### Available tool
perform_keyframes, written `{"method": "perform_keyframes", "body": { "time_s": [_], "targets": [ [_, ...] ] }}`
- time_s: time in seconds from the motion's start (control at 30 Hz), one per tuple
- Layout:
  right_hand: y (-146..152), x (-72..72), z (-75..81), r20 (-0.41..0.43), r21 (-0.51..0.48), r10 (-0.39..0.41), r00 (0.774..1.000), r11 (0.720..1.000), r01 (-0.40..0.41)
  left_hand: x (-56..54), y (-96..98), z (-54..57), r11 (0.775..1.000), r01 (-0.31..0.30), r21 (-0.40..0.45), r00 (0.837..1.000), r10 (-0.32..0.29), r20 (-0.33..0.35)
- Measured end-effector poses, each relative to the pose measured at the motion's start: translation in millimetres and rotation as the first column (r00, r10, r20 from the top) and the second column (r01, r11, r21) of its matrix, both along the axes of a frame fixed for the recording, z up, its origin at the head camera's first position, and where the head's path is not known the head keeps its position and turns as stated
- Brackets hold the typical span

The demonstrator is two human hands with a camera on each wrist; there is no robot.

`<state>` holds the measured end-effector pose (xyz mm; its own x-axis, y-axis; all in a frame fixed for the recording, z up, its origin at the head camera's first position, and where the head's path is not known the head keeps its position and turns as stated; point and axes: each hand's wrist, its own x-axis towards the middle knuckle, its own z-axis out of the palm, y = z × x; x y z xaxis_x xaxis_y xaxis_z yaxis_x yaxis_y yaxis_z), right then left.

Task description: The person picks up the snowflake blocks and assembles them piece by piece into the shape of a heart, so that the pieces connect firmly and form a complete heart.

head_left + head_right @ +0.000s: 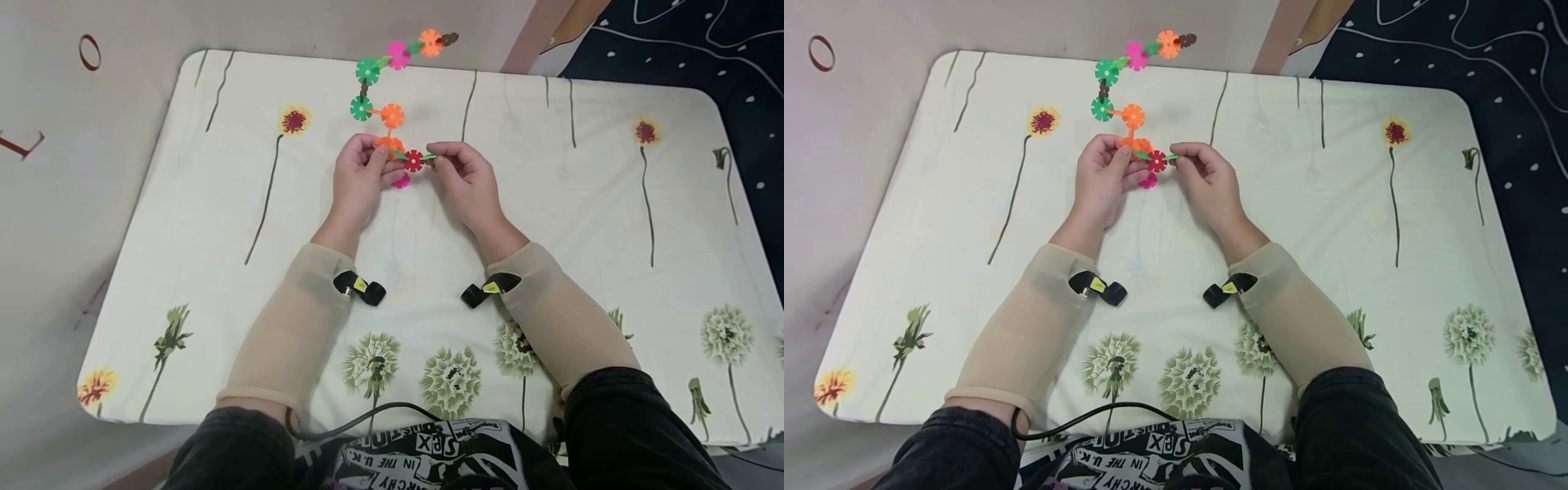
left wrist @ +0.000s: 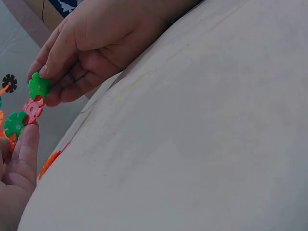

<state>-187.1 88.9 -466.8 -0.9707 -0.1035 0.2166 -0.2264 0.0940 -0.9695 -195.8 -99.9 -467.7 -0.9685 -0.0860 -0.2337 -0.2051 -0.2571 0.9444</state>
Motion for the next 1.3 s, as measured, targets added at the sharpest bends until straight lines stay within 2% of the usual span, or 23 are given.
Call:
{"method": "perform_keyframes", "body": {
  "time_s": [0.1, 0.23, 0.47, 0.6, 0.77, 0.93, 1.1, 1.3],
  "targets": [
    [3, -5.7, -8.8, 0.013, -0.006, -0.019, 1.0, 1.0, 0.019, 0.0, 0.5, 0.0, 1.0, 0.004, 0.026, 1.0, -0.004, -0.004],
    [4, -6.7, -10.6, 0.022, 0.0, -0.033, 0.999, 0.999, 0.033, 0.2, 2.4, 0.5, 0.998, 0.007, 0.068, 1.0, -0.006, -0.011],
    [4, -5.1, -13.7, -0.042, 0.001, 0.019, 0.999, 1.0, -0.019, 0.6, 4.2, -1.0, 0.993, 0.049, 0.111, 0.999, -0.05, -0.001],
    [3, -3.9, -14.2, -0.062, 0.03, 0.023, 0.998, 0.999, -0.021, -0.3, 2.7, -1.6, 0.99, 0.098, 0.099, 0.995, -0.101, 0.017],
    [-1, -3.7, -13.6, -0.08, 0.117, -0.008, 0.997, 0.993, 0.018, -1.3, 1.1, -1.5, 0.986, 0.143, 0.086, 0.988, -0.147, 0.039],
    [-1, -3.6, -13.3, -0.087, 0.151, -0.036, 0.996, 0.987, 0.049, -1.4, -0.1, -1.6, 0.98, 0.185, 0.075, 0.982, -0.188, 0.032],
    [-1, -2.4, -14.2, -0.068, 0.145, -0.039, 0.997, 0.988, 0.048, 0.1, 0.0, -0.7, 0.972, 0.23, 0.045, 0.972, -0.231, 0.031],
    [-1, -2.8, -13.9, -0.019, 0.074, -0.045, 0.999, 0.996, 0.047, 0.1, 0.6, 0.8, 0.965, 0.259, 0.026, 0.965, -0.26, 0.027]
  ]
}}
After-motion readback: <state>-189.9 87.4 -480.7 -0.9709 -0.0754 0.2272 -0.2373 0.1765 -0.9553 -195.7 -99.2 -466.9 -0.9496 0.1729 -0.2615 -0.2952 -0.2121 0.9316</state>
